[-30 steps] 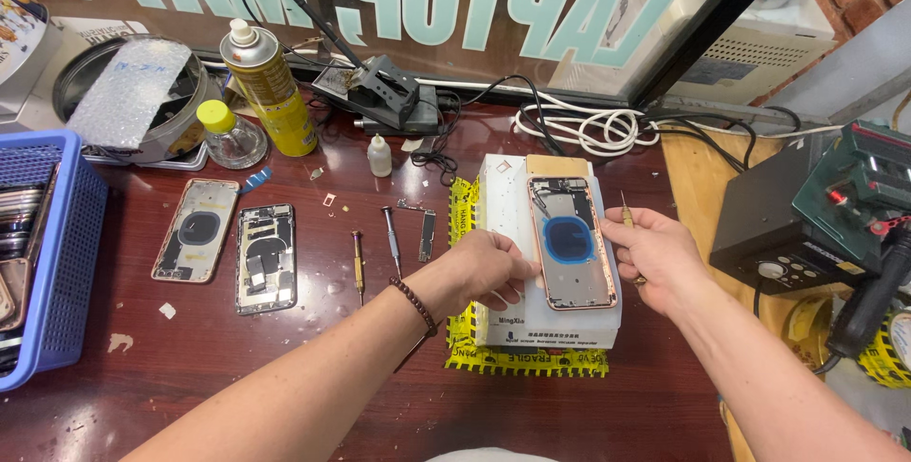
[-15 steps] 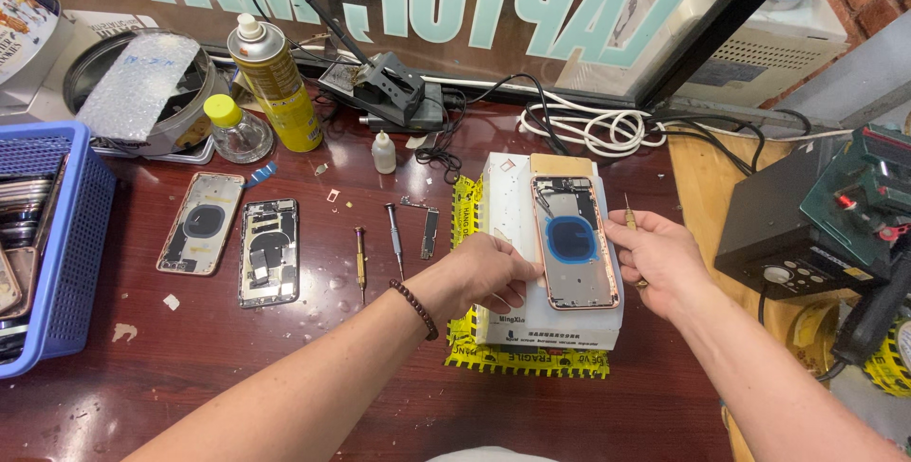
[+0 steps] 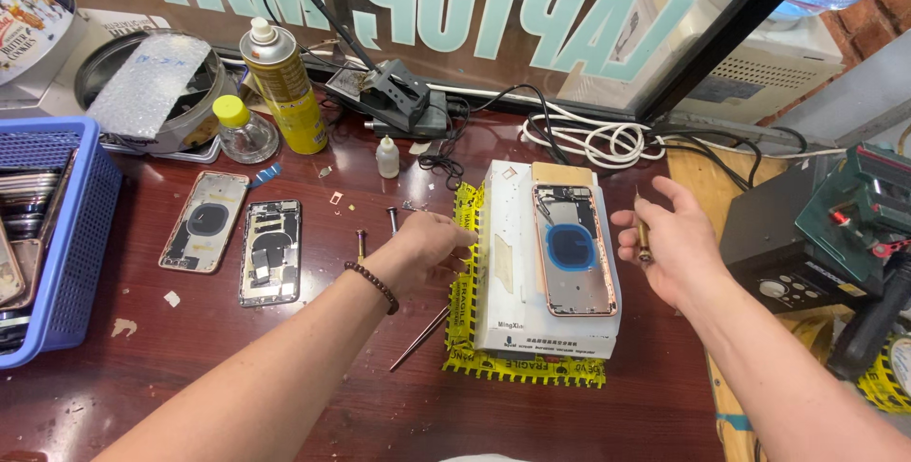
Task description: The person repairs a disassembled smartphone at a workbench. They use a wooden-handled tool on the phone frame resting on a heating pad, pick up the phone body to work on its interior with a screwdriver, and continue manipulating small components and the frame throughout the clip.
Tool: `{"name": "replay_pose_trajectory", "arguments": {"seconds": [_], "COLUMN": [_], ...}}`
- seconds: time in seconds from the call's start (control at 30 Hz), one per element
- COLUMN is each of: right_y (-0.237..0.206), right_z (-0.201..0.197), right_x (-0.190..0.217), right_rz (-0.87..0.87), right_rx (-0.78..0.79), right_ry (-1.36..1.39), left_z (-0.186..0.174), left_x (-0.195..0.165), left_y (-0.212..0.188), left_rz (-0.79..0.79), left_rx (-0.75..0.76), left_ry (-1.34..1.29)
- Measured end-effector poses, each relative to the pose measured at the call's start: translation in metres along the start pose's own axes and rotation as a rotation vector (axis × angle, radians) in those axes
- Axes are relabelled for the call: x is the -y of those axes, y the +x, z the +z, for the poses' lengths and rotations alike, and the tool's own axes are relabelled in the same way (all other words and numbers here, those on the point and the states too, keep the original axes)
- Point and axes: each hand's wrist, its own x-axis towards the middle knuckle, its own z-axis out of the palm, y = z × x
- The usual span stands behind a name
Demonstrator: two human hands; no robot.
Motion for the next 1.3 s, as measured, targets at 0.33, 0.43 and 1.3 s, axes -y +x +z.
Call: {"name": "replay_pose_trajectory", "arguments": {"seconds": [0.33,0.43,1.3], "right_y": [0.019,0.022,0.013], "right_z": [0.005,0.000,-0.002], "right_x": [-0.025,-0.034,-0.039], "right_rz": [0.016,0.089,0.063], "right_rx": [-0.006,0.023,0.102], "right_ry": [-0.021,0.002,-0.011], "left_z": [0.024,0.040,0.055], "left_x": [0.015,0.009,-0.002], "left_y": [-0.014,-0.020,-0.032], "left_rz": [0.063,0.062,0.093], "left_rx": [0.133,0.173,0.175], "left_ry": [0.087,0.157,0.283]}}
